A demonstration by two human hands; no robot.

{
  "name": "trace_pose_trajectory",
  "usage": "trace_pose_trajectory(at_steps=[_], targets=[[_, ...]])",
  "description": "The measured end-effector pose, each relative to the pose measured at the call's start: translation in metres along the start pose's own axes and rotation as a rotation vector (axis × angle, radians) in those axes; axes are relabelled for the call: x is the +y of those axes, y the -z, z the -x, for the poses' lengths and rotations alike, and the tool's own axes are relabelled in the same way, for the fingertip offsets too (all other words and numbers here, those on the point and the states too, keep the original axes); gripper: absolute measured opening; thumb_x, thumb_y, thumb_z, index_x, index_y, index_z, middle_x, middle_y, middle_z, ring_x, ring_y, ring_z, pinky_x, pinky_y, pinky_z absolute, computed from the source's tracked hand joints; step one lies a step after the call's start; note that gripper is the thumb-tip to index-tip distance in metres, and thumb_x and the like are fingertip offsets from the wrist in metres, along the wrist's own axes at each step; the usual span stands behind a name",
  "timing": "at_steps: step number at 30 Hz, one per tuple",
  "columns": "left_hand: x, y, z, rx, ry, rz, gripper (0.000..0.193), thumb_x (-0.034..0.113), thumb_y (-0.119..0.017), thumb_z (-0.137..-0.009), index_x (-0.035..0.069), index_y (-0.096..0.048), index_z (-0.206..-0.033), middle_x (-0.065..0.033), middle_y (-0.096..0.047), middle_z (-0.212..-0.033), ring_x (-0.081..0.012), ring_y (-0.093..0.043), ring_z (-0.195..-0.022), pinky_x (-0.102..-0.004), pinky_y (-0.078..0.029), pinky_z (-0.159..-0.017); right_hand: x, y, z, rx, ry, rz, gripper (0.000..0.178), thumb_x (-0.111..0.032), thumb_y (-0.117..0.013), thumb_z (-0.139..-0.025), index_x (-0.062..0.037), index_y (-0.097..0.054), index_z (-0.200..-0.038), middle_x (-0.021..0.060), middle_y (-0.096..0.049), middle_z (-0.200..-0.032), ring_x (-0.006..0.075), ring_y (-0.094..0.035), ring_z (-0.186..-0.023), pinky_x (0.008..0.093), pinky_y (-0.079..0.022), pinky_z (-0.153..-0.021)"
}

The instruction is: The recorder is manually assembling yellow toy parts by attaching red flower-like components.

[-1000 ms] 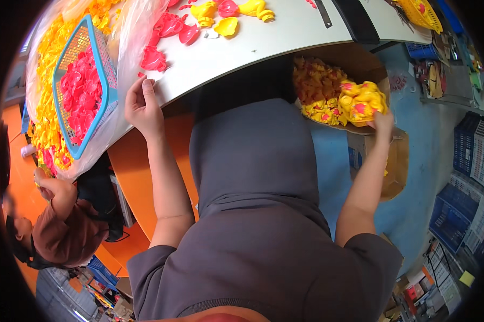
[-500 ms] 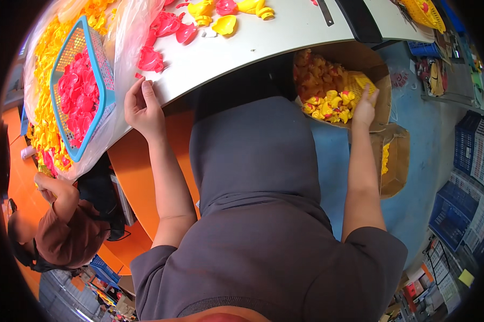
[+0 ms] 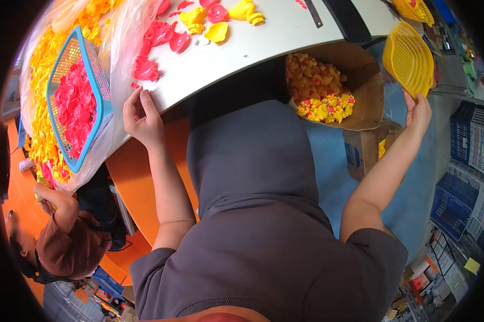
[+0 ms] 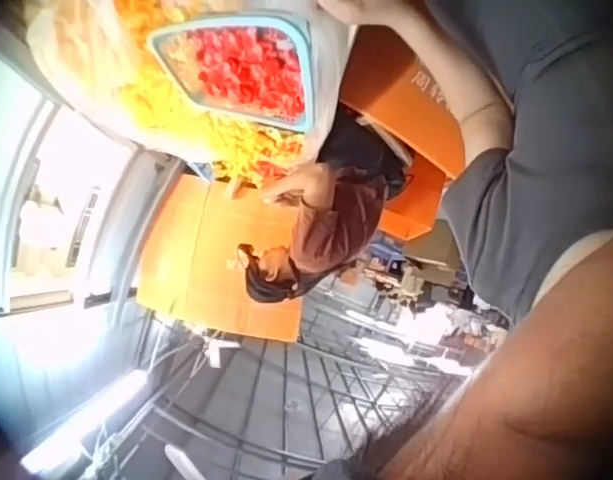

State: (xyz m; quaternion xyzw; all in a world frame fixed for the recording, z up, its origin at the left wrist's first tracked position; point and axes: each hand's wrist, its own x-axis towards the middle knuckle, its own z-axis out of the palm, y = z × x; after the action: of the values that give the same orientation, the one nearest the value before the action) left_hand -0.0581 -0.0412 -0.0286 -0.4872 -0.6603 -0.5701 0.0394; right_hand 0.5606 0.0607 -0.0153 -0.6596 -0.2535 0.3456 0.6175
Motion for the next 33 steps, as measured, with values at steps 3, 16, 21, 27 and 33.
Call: trace_pose_trajectory(at_steps=[3, 16, 21, 27, 33], targets=[[0.003, -0.001, 0.000, -0.012, 0.008, 0.018, 0.009, 0.006, -0.065, -0.088, -0.001, -0.068, -0.094, -0.0063, -0.064, -0.081, -0.0141, -0.059, -0.071, -0.0248, -0.048, -0.066, -0.027, -0.035, -0.016, -0.116, 0.014, -0.024, 0.030, 0.000, -0.047, -0.092, 0.0181, -0.049, -0.116, 0.0267, -0.060, -0.113, 0.0354, -0.067, -0.097, 0.0326, -0.061, -0.075], [0.009, 0.027, -0.003, -0.198, 0.121, 0.179, 0.009, 0.000, -0.063, -0.087, -0.003, -0.065, -0.095, -0.0076, -0.064, -0.086, -0.0140, -0.063, -0.081, -0.0241, -0.048, -0.072, -0.047, -0.136, -0.023, -0.110, 0.668, 0.316, 0.044, -0.024, -0.066, -0.092, 0.0027, -0.055, -0.125, 0.0129, -0.067, -0.108, 0.0203, -0.067, -0.092, 0.0272, -0.054, -0.079], [0.024, 0.041, -0.013, -0.174, 0.131, 0.285, 0.010, -0.004, -0.064, -0.084, -0.003, -0.066, -0.094, -0.0096, -0.067, -0.086, -0.0178, -0.065, -0.081, -0.0258, -0.050, -0.073, -0.058, -0.269, 0.128, -0.705, 0.509, 0.468, 0.028, -0.015, -0.059, -0.096, 0.0019, -0.063, -0.117, 0.0110, -0.069, -0.096, 0.0137, -0.066, -0.080, 0.0242, -0.054, -0.074], [0.033, 0.039, -0.020, -0.182, 0.128, 0.295, 0.012, -0.005, -0.066, -0.080, -0.001, -0.068, -0.092, -0.0112, -0.068, -0.084, -0.0208, -0.066, -0.077, -0.0281, -0.050, -0.072, -0.052, -0.388, 0.171, -0.912, 0.821, 0.711, 0.025, -0.013, -0.066, -0.088, -0.0015, -0.067, -0.110, 0.0100, -0.070, -0.091, 0.0143, -0.064, -0.076, 0.0266, -0.052, -0.070], [0.044, 0.026, -0.029, -0.289, 0.087, 0.207, 0.012, -0.005, -0.064, -0.082, -0.002, -0.067, -0.093, -0.0093, -0.067, -0.083, -0.0150, -0.064, -0.076, -0.0245, -0.049, -0.065, -0.043, -0.423, 0.180, -1.040, 1.027, 0.816, 0.027, -0.011, -0.068, -0.084, -0.0038, -0.067, -0.110, 0.0109, -0.068, -0.103, 0.0201, -0.063, -0.080, 0.0301, -0.051, -0.074]])
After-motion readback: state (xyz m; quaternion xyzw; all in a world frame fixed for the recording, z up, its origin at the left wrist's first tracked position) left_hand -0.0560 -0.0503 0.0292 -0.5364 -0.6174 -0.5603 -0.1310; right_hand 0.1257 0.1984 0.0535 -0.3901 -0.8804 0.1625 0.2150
